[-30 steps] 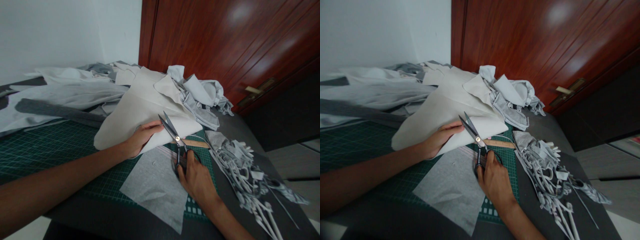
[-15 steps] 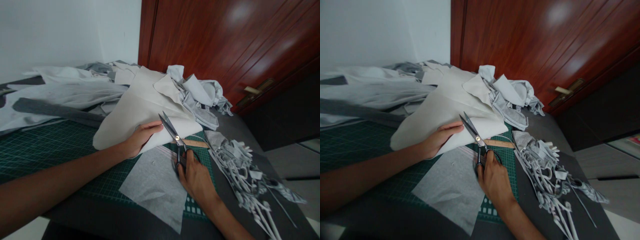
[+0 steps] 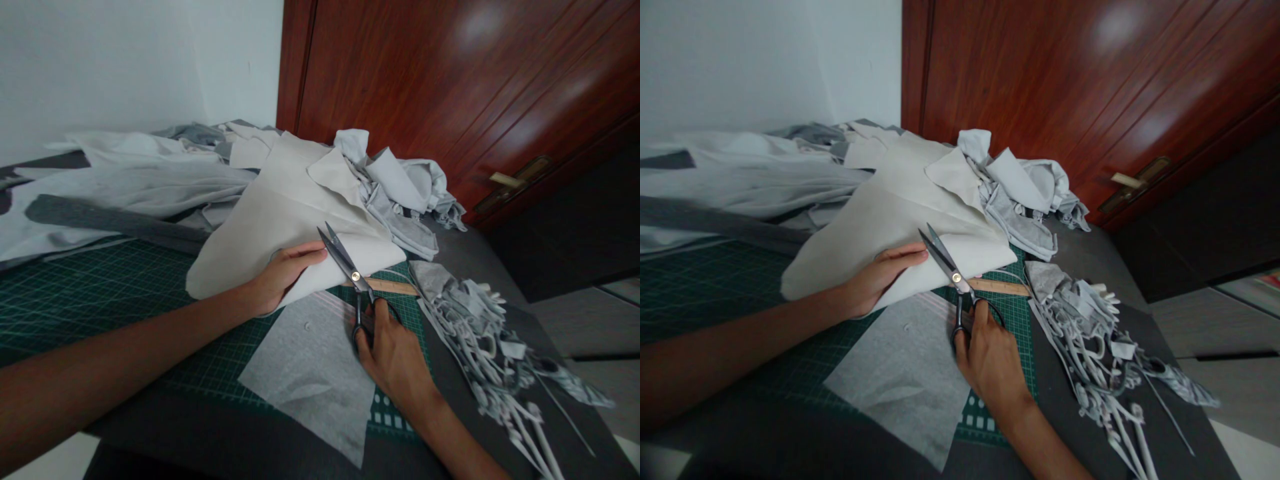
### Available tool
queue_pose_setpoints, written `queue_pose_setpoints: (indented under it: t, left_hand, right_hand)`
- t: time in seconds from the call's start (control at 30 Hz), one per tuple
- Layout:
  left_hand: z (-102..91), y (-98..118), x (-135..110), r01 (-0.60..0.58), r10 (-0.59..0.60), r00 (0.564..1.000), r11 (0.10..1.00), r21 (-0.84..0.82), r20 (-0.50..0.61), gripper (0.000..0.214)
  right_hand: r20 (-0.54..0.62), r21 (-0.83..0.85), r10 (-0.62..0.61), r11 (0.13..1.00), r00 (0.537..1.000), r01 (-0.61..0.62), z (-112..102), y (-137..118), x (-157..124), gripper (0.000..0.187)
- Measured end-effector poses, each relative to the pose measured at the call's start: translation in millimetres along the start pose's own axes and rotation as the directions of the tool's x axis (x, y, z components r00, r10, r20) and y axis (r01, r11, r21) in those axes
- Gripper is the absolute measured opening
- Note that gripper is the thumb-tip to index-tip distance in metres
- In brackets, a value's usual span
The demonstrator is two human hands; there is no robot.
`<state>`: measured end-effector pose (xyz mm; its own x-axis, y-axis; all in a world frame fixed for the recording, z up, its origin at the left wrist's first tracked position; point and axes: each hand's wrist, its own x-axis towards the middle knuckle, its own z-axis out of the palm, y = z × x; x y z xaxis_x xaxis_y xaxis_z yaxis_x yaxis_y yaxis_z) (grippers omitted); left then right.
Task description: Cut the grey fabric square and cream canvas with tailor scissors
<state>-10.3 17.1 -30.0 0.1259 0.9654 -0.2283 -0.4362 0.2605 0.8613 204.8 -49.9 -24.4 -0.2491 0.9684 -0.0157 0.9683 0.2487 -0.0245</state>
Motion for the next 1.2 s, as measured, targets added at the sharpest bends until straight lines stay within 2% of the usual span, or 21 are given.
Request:
queue_pose_setpoints:
  t: [0.2,0.47,0.6,0.77,0.97,1.2]
  left_hand:
    - [-0.1,0.1,0.1,-0.004,0.004,1.000,1.000,0.007,-0.020,0.023]
    - [0.3,-1.9,-1.1,-0.011,0.010,0.998,1.000,0.023,0.055,0.017]
    - [0.4,-2.8,-2.1,-0.022,0.019,0.996,0.999,0.031,0.087,0.017]
    - [-0.3,-3.4,-1.3,-0.035,0.031,0.996,0.998,0.053,0.079,0.021]
    - [0.3,-2.7,-1.3,-0.022,0.022,1.000,0.998,0.053,0.002,0.023]
    - [2.5,-0.3,-5.3,0.003,-0.006,0.997,1.000,0.031,0.074,0.019]
  right_hand:
    - [-0.009,0.020,-0.016,1.000,1.000,0.016,1.3,0.9,-0.5,0.011]
    - [-0.112,-0.006,-0.031,1.000,0.993,0.031,6.6,2.6,-1.6,0.014]
    - [-0.119,-0.009,-0.035,0.999,0.992,0.034,7.4,2.9,-2.0,0.015]
    - [-0.082,0.003,-0.033,0.999,0.996,0.033,5.3,2.5,-1.1,0.013]
    - [-0.078,0.051,-0.023,0.998,0.997,0.027,5.9,4.6,-0.2,0.010]
    - [-0.136,-0.010,-0.039,0.999,0.990,0.038,6.0,5.8,-0.5,0.017]
